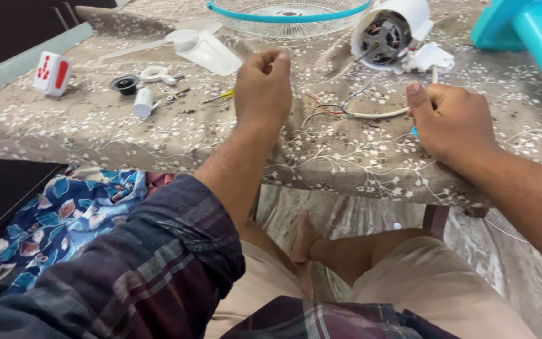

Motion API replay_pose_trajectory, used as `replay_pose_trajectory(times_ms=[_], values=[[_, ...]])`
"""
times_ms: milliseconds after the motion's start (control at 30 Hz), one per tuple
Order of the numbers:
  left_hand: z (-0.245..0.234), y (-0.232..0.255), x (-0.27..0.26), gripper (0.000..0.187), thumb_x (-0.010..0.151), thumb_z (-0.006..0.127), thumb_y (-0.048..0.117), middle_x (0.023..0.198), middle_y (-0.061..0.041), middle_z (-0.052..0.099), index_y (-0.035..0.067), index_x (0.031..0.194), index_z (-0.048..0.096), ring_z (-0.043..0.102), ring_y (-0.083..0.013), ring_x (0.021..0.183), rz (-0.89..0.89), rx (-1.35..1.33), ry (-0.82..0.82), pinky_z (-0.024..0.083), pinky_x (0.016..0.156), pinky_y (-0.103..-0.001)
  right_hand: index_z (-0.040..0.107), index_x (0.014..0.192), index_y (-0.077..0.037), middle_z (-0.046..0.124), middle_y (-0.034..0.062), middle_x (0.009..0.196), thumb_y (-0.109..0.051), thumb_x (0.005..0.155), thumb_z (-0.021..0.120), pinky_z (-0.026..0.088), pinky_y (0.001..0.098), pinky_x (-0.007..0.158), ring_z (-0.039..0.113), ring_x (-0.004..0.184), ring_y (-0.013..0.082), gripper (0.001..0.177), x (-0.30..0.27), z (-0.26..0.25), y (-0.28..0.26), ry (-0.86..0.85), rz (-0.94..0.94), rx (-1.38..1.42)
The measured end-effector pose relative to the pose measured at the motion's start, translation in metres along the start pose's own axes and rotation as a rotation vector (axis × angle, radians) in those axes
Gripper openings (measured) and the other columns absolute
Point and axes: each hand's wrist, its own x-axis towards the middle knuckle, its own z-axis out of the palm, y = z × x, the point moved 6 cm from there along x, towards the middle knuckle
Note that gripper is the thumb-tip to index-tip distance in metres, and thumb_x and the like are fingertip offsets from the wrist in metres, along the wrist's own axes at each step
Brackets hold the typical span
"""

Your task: The person uses a pair of scissors to strip the outer insulation from a white power cord, exposing the inner wires. They then separate the inner wires and continue to strip the insulation from the individual conductors.

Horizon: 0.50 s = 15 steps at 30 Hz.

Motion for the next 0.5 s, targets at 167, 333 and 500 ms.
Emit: replay_pose_trajectory(times_ms=[167, 333, 500], values=[[-0.022, 0.002, -0.018, 0.036, 0.085, 0.065, 0.022, 0.099, -0.008, 0.077, 0.008, 0.118, 0.071, 0.075, -0.0218, 0.093, 0.117, 0.191, 0.001, 0.056, 0.087, -0.034, 0.074, 0.093, -0.005, 0.068, 0.0159, 0.075, -0.049, 0.106, 0.060, 0.052, 0.0460, 0.070, 0.068, 0.070, 0.0332, 0.048, -0.004, -0.001, -0.013, -0.012, -0.121, -0.103], [-0.011, 0.010, -0.031, 0.034, 0.085, 0.066, 0.026, 0.106, -0.006, 0.076, 0.016, 0.117, 0.073, 0.073, -0.0254, 0.101, 0.051, 0.386, -0.202, 0.054, 0.091, -0.039, 0.073, 0.092, -0.005, 0.072, 0.0141, 0.091, -0.045, 0.094, 0.070, 0.051, 0.0488, 0.086, 0.067, 0.091, 0.0339, 0.040, -0.005, 0.003, -0.029, -0.035, -0.328, -0.232], [-0.011, 0.020, -0.036, 0.036, 0.087, 0.071, 0.037, 0.120, -0.006, 0.070, 0.021, 0.119, 0.071, 0.064, -0.0265, 0.116, -0.010, 0.579, -0.316, 0.048, 0.099, -0.043, 0.070, 0.107, -0.004, 0.071, 0.0141, 0.104, -0.046, 0.094, 0.069, 0.051, 0.0493, 0.091, 0.066, 0.101, 0.0342, 0.043, -0.003, 0.015, -0.047, -0.098, -0.456, -0.280]])
